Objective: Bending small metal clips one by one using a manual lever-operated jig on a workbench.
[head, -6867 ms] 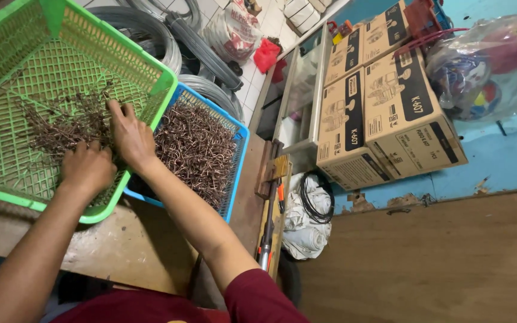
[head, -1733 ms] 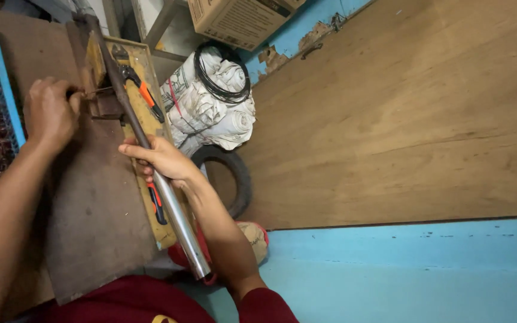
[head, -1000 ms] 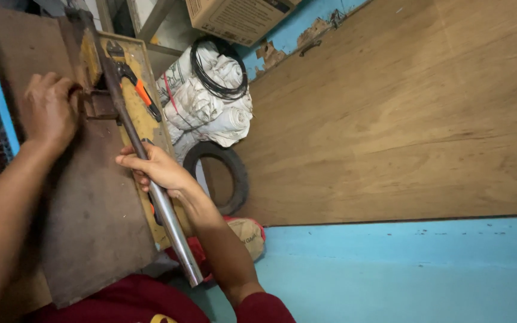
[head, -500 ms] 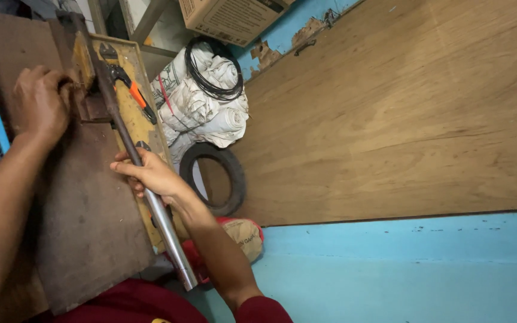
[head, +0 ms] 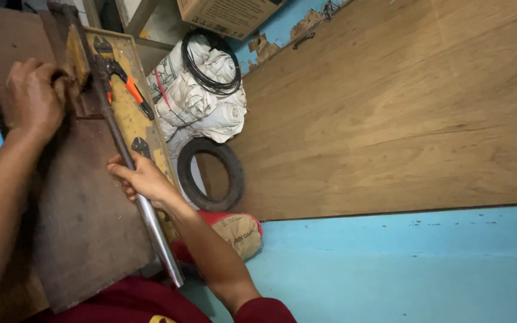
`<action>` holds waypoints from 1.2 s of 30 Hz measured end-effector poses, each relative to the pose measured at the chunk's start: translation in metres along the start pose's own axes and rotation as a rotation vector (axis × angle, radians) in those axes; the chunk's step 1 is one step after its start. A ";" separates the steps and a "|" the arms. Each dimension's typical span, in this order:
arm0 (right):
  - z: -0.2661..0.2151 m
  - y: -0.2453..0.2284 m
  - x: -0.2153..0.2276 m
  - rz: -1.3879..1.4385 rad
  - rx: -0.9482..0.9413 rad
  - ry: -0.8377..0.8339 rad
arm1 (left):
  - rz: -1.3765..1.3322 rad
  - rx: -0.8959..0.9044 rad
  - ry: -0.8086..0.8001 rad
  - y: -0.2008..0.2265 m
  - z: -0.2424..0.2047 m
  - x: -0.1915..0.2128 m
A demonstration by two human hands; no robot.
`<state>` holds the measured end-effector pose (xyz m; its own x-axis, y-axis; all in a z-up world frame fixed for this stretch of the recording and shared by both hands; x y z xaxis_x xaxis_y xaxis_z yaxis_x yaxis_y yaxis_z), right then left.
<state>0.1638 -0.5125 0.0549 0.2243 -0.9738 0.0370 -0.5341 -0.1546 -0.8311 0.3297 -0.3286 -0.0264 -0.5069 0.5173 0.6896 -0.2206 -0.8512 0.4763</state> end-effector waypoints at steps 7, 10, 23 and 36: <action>-0.022 0.002 -0.002 0.022 -0.008 -0.069 | -0.389 0.621 -0.072 0.038 -0.020 0.042; -0.014 0.024 0.001 0.022 -0.071 -0.017 | -0.570 0.910 -0.283 0.061 -0.054 0.023; 0.005 0.035 0.018 -0.368 0.026 0.249 | -1.268 1.285 -0.281 0.117 -0.082 -0.063; 0.018 0.051 0.008 -0.571 0.337 0.322 | -0.900 1.204 -0.252 0.101 -0.099 -0.052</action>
<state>0.1529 -0.5247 0.0022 0.1146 -0.7660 0.6325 -0.1144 -0.6427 -0.7575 0.2515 -0.4498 -0.0679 -0.4003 0.9150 -0.0504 0.4832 0.2575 0.8368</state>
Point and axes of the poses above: each hand's wrist, its own z-axis towards the middle knuckle, its own x-axis out of the back of the hand, y = z × x, the point moved 6 cm from there along z, towards the middle knuckle, and after that the axes turned 3 degrees about x, right-handed, at the moved point
